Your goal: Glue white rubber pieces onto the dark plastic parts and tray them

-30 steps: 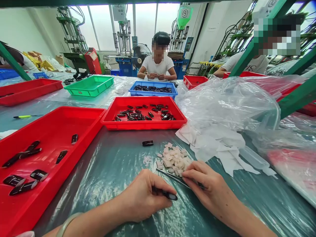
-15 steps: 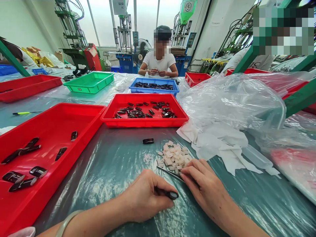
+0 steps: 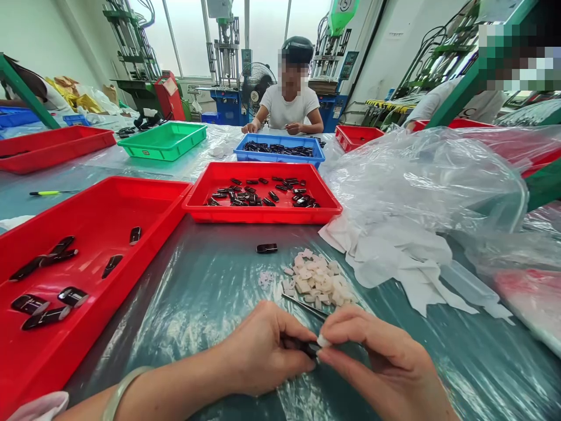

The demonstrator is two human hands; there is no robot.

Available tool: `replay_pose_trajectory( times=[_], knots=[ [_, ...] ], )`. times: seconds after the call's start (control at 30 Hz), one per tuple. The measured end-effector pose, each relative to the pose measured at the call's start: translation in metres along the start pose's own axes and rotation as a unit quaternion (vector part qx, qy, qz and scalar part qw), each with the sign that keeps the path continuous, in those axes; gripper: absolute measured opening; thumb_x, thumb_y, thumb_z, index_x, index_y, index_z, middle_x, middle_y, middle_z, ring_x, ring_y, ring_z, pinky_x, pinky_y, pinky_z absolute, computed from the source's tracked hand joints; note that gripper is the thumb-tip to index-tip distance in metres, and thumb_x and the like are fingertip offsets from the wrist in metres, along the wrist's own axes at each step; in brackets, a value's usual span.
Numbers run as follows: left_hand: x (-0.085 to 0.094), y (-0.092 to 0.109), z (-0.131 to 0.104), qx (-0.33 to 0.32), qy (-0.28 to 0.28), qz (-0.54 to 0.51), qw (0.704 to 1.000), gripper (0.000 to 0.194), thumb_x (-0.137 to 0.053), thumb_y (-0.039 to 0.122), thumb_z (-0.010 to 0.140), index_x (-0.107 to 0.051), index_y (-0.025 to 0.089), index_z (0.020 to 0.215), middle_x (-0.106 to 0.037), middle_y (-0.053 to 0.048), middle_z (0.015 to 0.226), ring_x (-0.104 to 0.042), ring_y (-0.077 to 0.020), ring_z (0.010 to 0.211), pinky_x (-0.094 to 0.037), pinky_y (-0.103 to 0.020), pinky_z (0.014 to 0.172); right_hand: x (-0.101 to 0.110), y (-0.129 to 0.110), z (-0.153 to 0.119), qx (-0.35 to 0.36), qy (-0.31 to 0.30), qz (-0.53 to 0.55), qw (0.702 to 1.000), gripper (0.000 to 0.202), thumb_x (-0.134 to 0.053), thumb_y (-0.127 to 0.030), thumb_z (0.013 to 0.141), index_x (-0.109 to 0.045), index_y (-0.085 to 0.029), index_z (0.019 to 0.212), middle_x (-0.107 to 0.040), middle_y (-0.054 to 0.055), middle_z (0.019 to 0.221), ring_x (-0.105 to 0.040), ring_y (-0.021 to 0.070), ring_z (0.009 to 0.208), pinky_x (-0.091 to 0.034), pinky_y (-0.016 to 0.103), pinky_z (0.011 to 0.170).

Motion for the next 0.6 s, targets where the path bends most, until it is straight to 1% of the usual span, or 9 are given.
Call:
replay_pose_trajectory(
  times=[0.1,0.2,0.37,0.47,0.6],
  knots=[
    [-0.0001,-0.0011,-0.0002,0.001,0.001,0.011,1.000,0.010,-0.054,0.012,0.068,-0.052,0.012,0.058,-0.028,0.006,0.054,-0.026,-0.0060,0.053,-0.020,-0.018,0.045,-0.0026,0.0021,0.0007,-0.026,-0.014,0.035,0.999,0.012,-0.069,-0.014,0.073,-0.067,-0.025,0.077,-0.063,-0.003,0.071,-0.061,0.0080,0.062,-0.050,0.015,0.056],
    [-0.0004,-0.0023,-0.0005,0.007,0.003,0.015,1.000,0.009,-0.055,0.014,0.068,-0.054,0.012,0.059,-0.029,0.006,0.054,-0.027,-0.0062,0.053,-0.020,-0.018,0.045,-0.0042,0.0028,0.0006,-0.037,-0.009,0.048,0.998,0.016,-0.069,-0.013,0.071,-0.071,-0.027,0.077,-0.063,-0.003,0.070,-0.061,0.0079,0.060,-0.049,0.014,0.053],
    [-0.0005,-0.0038,-0.0007,0.007,0.011,0.011,1.000,0.009,-0.055,0.014,0.068,-0.060,0.010,0.062,-0.033,0.005,0.053,-0.030,-0.0063,0.053,-0.023,-0.017,0.046,-0.0059,-0.0008,-0.0007,0.018,-0.012,0.005,1.000,0.027,-0.064,-0.008,0.074,-0.072,-0.030,0.089,-0.066,-0.001,0.075,-0.063,0.0088,0.062,-0.050,0.015,0.054],
    [-0.0001,-0.0047,0.0004,0.016,0.011,-0.001,1.000,0.010,-0.055,0.013,0.067,-0.065,0.010,0.068,-0.037,0.005,0.052,-0.034,-0.0069,0.053,-0.026,-0.017,0.046,-0.0063,-0.0007,-0.0031,0.042,-0.028,-0.017,0.999,0.036,-0.060,-0.004,0.077,-0.069,-0.031,0.099,-0.064,0.000,0.080,-0.063,0.0092,0.067,-0.051,0.016,0.057],
    [0.0004,-0.0045,0.0014,0.024,0.011,-0.019,0.999,0.014,-0.054,0.011,0.066,-0.067,0.009,0.069,-0.042,0.004,0.051,-0.039,-0.0077,0.051,-0.029,-0.017,0.047,-0.0059,0.0015,-0.0083,0.062,-0.027,-0.033,0.997,0.045,-0.058,0.000,0.077,-0.063,-0.031,0.108,-0.062,0.002,0.086,-0.063,0.0107,0.073,-0.051,0.018,0.060]
  ],
)
Point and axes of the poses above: each hand's wrist, its own z-axis towards the middle knuckle, its own x-axis out of the back of the hand, y = z × x, the point moved 1 cm from there along z, towards the middle knuckle
